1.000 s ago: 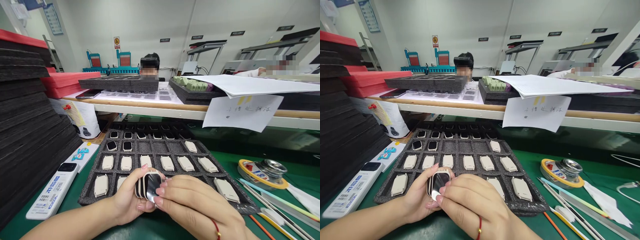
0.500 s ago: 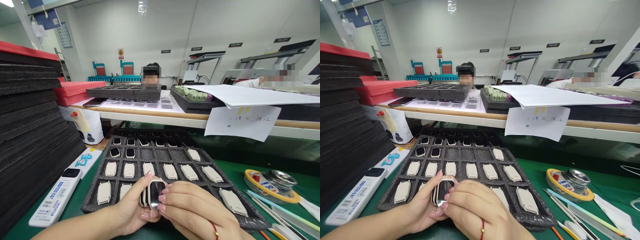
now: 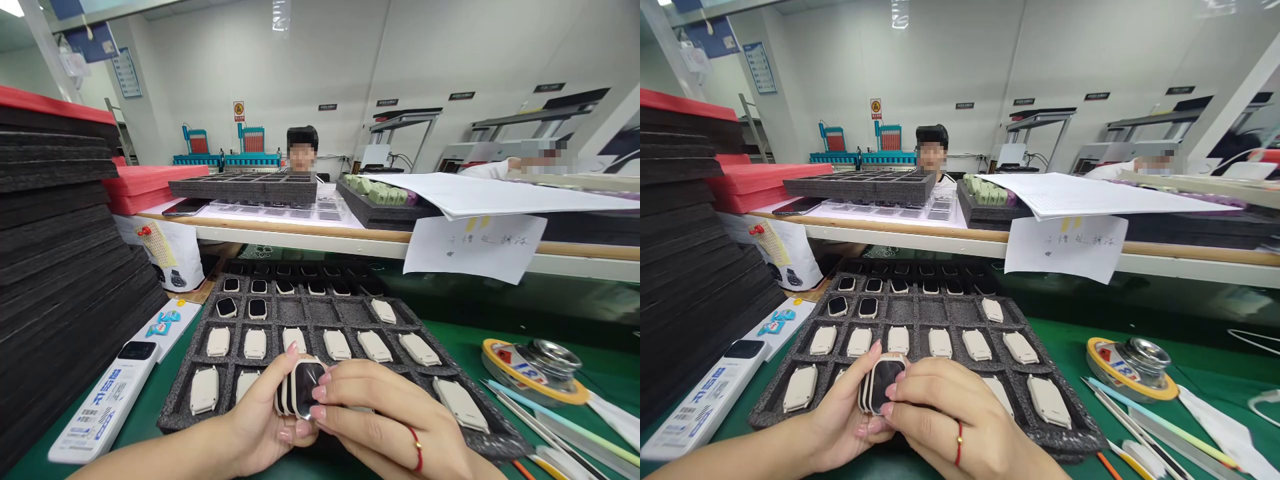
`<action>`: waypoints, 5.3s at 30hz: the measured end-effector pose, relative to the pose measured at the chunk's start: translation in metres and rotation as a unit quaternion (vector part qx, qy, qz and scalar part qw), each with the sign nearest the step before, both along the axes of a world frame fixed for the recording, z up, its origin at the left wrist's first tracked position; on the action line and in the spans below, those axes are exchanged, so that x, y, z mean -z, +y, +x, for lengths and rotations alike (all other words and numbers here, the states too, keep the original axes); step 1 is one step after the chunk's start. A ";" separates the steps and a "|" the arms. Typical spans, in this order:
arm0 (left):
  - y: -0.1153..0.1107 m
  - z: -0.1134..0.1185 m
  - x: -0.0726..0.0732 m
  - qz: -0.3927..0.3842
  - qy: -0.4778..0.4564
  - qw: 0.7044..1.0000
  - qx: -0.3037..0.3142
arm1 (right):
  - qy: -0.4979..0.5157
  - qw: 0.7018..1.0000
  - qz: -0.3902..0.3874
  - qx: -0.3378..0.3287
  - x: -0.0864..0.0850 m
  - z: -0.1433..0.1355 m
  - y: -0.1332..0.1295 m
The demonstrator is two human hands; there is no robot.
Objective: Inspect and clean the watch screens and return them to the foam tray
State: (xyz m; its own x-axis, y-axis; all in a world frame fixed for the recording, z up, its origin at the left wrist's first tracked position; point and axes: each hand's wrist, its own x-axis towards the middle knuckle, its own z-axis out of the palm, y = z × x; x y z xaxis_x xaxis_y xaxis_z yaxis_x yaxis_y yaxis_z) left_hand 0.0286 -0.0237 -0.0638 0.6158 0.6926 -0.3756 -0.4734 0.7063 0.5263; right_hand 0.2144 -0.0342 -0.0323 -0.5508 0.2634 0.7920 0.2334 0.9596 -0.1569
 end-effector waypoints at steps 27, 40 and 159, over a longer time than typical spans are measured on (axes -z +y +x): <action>-0.003 0.002 0.001 0.032 0.019 0.997 -0.064 | 0.001 0.974 -0.208 0.084 0.007 -0.001 0.006; 0.001 -0.002 -0.002 0.065 -0.012 0.997 -0.029 | -0.154 0.881 -0.308 0.324 0.031 0.071 0.116; -0.001 0.002 -0.002 0.107 -0.006 0.994 0.024 | 0.298 0.910 -0.273 0.094 0.004 0.007 0.009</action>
State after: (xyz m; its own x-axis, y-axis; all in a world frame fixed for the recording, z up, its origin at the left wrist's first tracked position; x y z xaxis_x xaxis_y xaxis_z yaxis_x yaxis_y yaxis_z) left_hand 0.0311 -0.0249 -0.0622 0.6540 0.7253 -0.2152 -0.4487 0.6009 0.6615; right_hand 0.2218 -0.0254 -0.0359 0.0302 0.7524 0.6580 0.1029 0.6525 -0.7508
